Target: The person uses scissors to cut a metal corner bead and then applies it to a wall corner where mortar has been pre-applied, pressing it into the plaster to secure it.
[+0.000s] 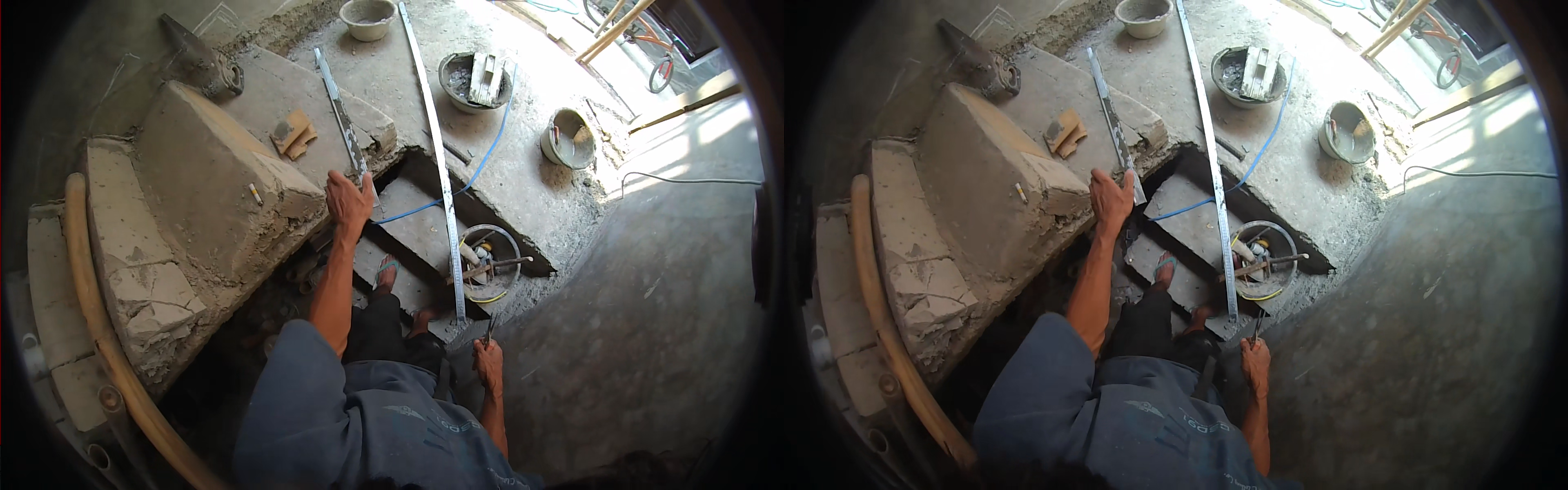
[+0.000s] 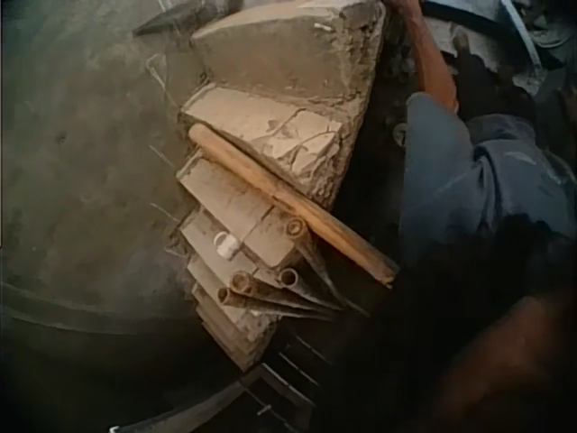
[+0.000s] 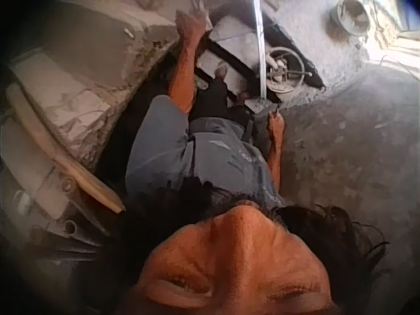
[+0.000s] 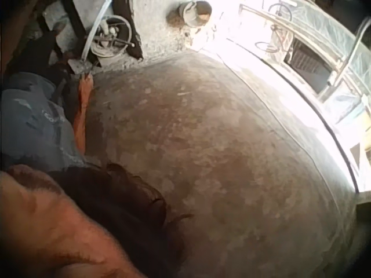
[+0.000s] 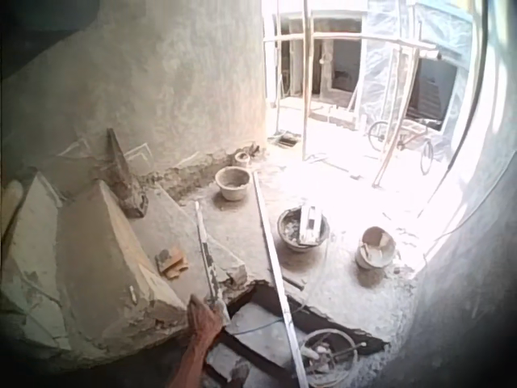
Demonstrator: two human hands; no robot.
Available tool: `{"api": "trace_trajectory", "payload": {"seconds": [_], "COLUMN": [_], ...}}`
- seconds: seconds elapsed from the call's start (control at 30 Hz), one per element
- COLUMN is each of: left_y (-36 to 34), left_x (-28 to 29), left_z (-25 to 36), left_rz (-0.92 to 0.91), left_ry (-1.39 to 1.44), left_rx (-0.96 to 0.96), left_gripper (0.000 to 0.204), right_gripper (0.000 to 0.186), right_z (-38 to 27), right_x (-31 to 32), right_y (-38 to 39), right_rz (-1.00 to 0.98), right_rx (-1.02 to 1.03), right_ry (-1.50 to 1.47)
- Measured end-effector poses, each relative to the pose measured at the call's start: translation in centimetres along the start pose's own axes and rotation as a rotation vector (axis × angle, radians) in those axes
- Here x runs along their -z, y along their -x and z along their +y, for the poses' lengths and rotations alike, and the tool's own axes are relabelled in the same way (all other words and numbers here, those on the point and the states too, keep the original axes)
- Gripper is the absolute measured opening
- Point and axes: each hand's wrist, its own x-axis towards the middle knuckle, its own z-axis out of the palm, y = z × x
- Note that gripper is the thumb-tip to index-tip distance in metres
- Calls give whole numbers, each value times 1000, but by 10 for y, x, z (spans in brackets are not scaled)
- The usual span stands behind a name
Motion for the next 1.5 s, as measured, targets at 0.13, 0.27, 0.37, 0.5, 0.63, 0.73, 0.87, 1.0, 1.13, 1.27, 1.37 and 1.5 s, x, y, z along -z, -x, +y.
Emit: {"api": "trace_trajectory", "payload": {"seconds": [0.13,0.27,0.37,0.5,0.63,0.73,0.87,1.0,1.13,1.27,1.37,1.5], "left_y": [-57,-72,-67,-65,-52,-41,-30,-29,-19,-5,-1,8], "left_x": [-20,-52,-65,-65,-26,35,82,101,101,101,98,95], "left_z": [5,-7,-16,-28,15,75,124,155,182,190,191,195], "left_rz": [-158,-392,-444,-275,-296,-439,-600,-701,-686,-643,-649,-639], "left_ry": [-172,-131,-71,285,1281,1517,1724,1757,1744,1739,1789,1777], "left_rx": [202,340,350,421,606,754,641,585,625,673,676,674], "left_gripper": [66,67,56,39,31,29,35,34,34,35,32,34], "right_gripper": [18,18,20,36,36,37,40,39,39,40,40,40], "right_z": [-2,-8,12,-57,-136,-199,-245,-275,-298,-315,-320,-317], "right_x": [-4,-7,-6,-3,-7,-9,-12,-13,-7,-5,-5,-4], "right_y": [14,40,47,80,98,109,104,102,106,112,111,110], "right_rz": [-3,63,118,220,221,216,249,270,242,222,214,212], "right_rx": [42,2,13,-11,88,252,553,676,627,627,614,575], "right_ry": [46,21,5,180,144,50,195,179,249,366,410,441]}}
